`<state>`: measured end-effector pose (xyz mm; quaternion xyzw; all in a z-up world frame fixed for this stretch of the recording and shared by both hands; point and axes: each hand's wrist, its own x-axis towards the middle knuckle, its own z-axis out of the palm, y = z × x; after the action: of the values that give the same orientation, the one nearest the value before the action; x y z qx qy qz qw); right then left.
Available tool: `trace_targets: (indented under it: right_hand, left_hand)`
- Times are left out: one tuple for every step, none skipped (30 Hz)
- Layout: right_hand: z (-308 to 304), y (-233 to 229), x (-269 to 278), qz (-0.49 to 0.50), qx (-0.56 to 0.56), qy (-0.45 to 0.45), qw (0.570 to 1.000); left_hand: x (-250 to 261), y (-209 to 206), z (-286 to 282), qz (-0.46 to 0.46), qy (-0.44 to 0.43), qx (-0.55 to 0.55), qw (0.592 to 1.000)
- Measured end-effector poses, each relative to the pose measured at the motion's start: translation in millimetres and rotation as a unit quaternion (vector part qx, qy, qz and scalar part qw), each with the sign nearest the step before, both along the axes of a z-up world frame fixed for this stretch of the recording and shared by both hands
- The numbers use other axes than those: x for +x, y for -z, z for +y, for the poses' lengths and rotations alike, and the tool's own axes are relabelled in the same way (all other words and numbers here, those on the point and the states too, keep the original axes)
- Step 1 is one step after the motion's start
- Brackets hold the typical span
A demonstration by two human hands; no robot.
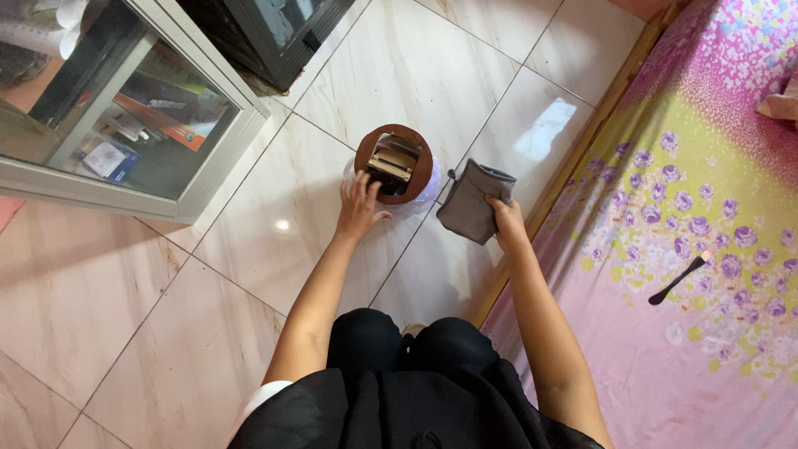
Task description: The person kneels on the floor and assembles a small trash bin by placing a plastic bag over a dark container, then fitting a brown lid on top. They then use a grey cloth to wipe the lid and the container before adjusting the lid's position.
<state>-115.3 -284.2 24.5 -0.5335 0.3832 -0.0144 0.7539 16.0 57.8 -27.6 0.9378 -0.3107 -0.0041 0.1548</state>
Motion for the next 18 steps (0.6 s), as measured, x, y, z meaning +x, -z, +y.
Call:
trace_targets:
  right_hand:
    - [0.9, 0.2, 0.5, -0.010, 0.001, 0.000, 1.000]
    - [1.8, 0.9, 0.4, -0.019, 0.002, -0.001, 1.000]
    - [2.7, 2.1, 0.0, -0.028, 0.004, -0.002, 1.000]
    - [3.5, 3.4, -0.4, -0.021, 0.005, -0.002, 1.000]
    - [4.2, 4.8, -1.1, -0.013, 0.006, -0.003, 1.000]
    - [3.7, 6.2, -1.0, -0.005, 0.007, -0.003, 1.000]
    - [3.2, 7.5, -1.5, -0.006, -0.002, -0.005, 1.000]
    - [3.2, 8.7, -1.6, -0.007, -0.011, -0.009, 1.000]
    - [2.8, 9.8, -1.7, -0.008, -0.020, -0.013, 1.000]
    - [2.0, 10.9, -1.6, -0.004, -0.018, -0.010, 1.000]
    - [0.7, 11.8, -1.6, -0.001, -0.017, -0.008, 1.000]
    - [-0.7, 12.6, -3.7, 0.004, -0.015, -0.004, 1.000]
    - [-2.4, 13.1, -5.6, -0.006, -0.005, 0.000, 1.000]
    - [-4.2, 13.0, -7.1, -0.016, 0.005, 0.006, 1.000]
    - [-5.7, 12.4, -8.9, -0.026, 0.014, 0.011, 0.999]
    - [-7.7, 11.0, -9.4, -0.026, 0.024, 0.017, 0.999]
    - [-9.8, 8.9, -10.4, -0.027, 0.033, 0.024, 0.999]
    - [-10.5, 6.5, -11.8, -0.026, 0.043, 0.031, 0.998]
  left_hand:
    - [1.6, 0.1, 2.7, -0.016, -0.018, -0.051, 0.998]
    - [2.4, 0.5, 6.6, -0.031, -0.037, -0.100, 0.994]
    - [3.0, 1.7, 8.8, -0.046, -0.056, -0.150, 0.986]
    - [4.4, 3.9, 9.9, -0.016, -0.090, -0.200, 0.976]
    - [7.3, 6.7, 10.4, 0.015, -0.125, -0.248, 0.961]
    - [11.2, 10.0, 9.3, 0.046, -0.158, -0.296, 0.941]
    - [14.5, 14.0, 8.2, 0.066, -0.174, -0.287, 0.939]
    - [17.8, 18.6, 7.6, 0.086, -0.192, -0.279, 0.937]
    - [20.8, 23.5, 7.3, 0.107, -0.209, -0.270, 0.934]
    - [24.5, 28.7, 6.4, 0.115, -0.232, -0.269, 0.928]
    - [27.5, 33.9, 5.0, 0.124, -0.254, -0.268, 0.921]
    - [27.9, 39.0, 3.6, 0.133, -0.275, -0.265, 0.914]
    - [27.6, 43.6, 2.0, 0.131, -0.281, -0.266, 0.913]
    - [27.4, 47.3, 0.3, 0.128, -0.287, -0.268, 0.911]
    - [26.6, 49.9, -1.2, 0.125, -0.293, -0.269, 0.909]
    - [25.8, 51.4, -3.7, 0.133, -0.302, -0.278, 0.902]
    - [22.7, 52.4, -7.1, 0.141, -0.311, -0.287, 0.895]
    - [18.5, 52.7, -9.9, 0.149, -0.320, -0.295, 0.888]
